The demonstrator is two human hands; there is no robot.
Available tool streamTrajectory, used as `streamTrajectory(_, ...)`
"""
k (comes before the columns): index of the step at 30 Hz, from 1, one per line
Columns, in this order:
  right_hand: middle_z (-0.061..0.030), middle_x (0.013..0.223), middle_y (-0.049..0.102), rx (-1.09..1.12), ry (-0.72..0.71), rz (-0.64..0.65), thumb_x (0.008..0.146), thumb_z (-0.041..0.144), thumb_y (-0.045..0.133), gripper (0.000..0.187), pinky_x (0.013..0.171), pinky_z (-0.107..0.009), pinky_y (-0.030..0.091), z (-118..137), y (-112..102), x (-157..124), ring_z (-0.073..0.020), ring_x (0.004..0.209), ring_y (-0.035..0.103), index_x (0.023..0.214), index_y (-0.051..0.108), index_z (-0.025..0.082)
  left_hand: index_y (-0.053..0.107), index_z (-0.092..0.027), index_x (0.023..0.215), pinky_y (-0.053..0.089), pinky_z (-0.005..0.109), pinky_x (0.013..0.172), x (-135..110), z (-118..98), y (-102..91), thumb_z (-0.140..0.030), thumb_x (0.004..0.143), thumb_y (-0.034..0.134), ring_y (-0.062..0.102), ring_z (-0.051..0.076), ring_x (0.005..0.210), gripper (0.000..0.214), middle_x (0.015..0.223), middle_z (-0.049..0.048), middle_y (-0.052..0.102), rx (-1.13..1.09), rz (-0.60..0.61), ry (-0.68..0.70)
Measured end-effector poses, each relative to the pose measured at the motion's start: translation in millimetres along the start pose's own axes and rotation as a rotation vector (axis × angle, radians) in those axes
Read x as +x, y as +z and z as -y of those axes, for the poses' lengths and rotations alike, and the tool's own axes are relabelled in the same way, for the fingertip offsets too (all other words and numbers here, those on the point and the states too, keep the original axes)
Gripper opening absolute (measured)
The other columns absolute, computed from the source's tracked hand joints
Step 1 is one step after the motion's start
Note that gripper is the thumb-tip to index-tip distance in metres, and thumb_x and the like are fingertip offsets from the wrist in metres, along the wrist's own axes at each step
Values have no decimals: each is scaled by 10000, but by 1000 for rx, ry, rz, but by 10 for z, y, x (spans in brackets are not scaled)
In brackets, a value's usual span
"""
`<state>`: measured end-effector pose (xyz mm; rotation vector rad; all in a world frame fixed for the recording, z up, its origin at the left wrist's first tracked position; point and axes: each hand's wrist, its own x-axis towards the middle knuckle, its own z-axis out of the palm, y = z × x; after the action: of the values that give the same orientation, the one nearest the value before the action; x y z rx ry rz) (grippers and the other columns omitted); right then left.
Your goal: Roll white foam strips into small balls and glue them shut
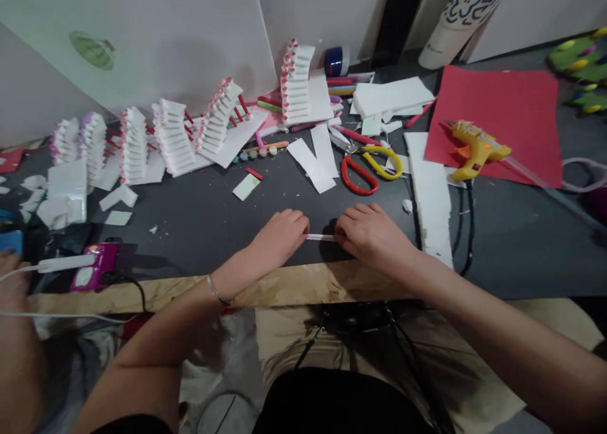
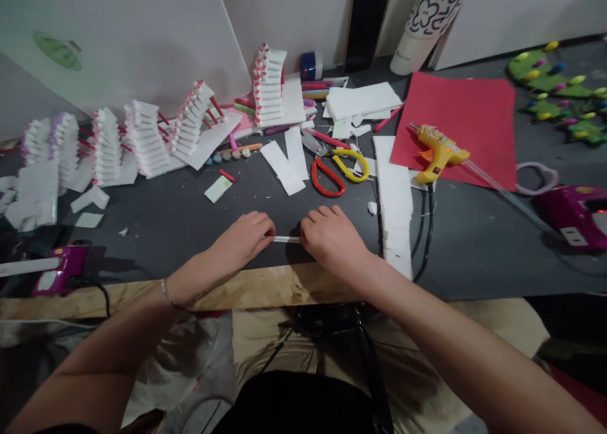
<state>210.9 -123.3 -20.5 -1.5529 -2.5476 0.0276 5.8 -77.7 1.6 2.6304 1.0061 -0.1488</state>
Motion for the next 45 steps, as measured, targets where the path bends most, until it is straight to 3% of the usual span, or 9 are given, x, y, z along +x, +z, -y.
streamTrajectory(9, -55, 711, 626, 37, -87, 2, 877, 89, 505, 144, 675, -317, 220, -19, 72, -28, -188, 679, 462, 869, 636, 147, 615, -157, 1003, 466, 299, 793, -11, 211, 128, -175, 953, 424, 564, 172, 895, 198, 946, 70, 626, -193, -41, 127)
streamTrajectory(13, -48, 761, 614, 93, -196, -40, 909, 106, 496, 182, 697, -317, 236, -83, 127, -72, -191, 744, 457, 906, 668, 164, 647, -177, 1091, 457, 282, 795, -38, 306, 207, -194, 983, 361, 551, 164, 900, 307, 933, 74, 618, -172, -102, 255)
streamTrajectory(17, -63, 797, 602, 71, -278, -48, 907, 119, 515, 179, 707, -318, 253, -92, 96, -126, -201, 779, 439, 950, 682, 165, 650, -213, 1142, 430, 273, 768, -64, 322, 246, -254, 1013, 300, 526, 160, 856, 375, 897, 66, 608, -104, -149, 294)
streamTrajectory(23, -83, 781, 602, -72, -324, -110, 931, 143, 474, 222, 707, -333, 262, -3, 50, -183, -216, 777, 420, 991, 688, 137, 592, -189, 1230, 424, 307, 800, -121, 252, 185, -242, 1024, 246, 540, 182, 891, 406, 956, 84, 628, 93, -24, 312)
streamTrajectory(26, -95, 821, 626, -80, -316, -126, 928, 142, 474, 230, 719, -339, 273, 13, 55, -211, -220, 786, 432, 1014, 687, 129, 544, -165, 1288, 438, 316, 840, -172, 261, 191, -162, 1008, 280, 551, 187, 933, 385, 1023, 97, 638, 178, -8, 351)
streamTrajectory(30, -101, 859, 643, -91, -271, -123, 910, 124, 495, 241, 747, -345, 287, 30, 64, -267, -220, 801, 451, 1066, 679, 129, 580, -113, 1206, 465, 306, 831, -231, 302, 278, -115, 985, 345, 551, 190, 932, 323, 1005, 102, 640, 207, -146, 394)
streamTrajectory(37, -93, 832, 640, -25, -210, -147, 885, 90, 513, 278, 730, -343, 288, 18, 87, -296, -219, 793, 455, 1106, 677, 131, 634, -125, 1018, 473, 271, 742, -233, 369, 314, -151, 975, 415, 551, 168, 850, 225, 918, 78, 637, 131, -301, 312)
streamTrajectory(40, -79, 786, 635, 85, -180, -147, 892, 122, 537, 203, 702, -332, 274, -52, 122, -248, -210, 767, 454, 1013, 698, 145, 639, -128, 958, 465, 260, 723, -208, 408, 232, -188, 982, 414, 553, 159, 826, 234, 910, 78, 639, 56, -281, 299)
streamTrajectory(45, -49, 704, 623, 230, -67, -123, 905, 177, 536, 192, 678, -310, 262, -164, 161, -142, -185, 715, 473, 755, 656, 174, 634, -143, 925, 462, 271, 742, -134, 424, 89, -235, 992, 397, 564, 167, 850, 263, 903, 68, 640, 38, -132, 281)
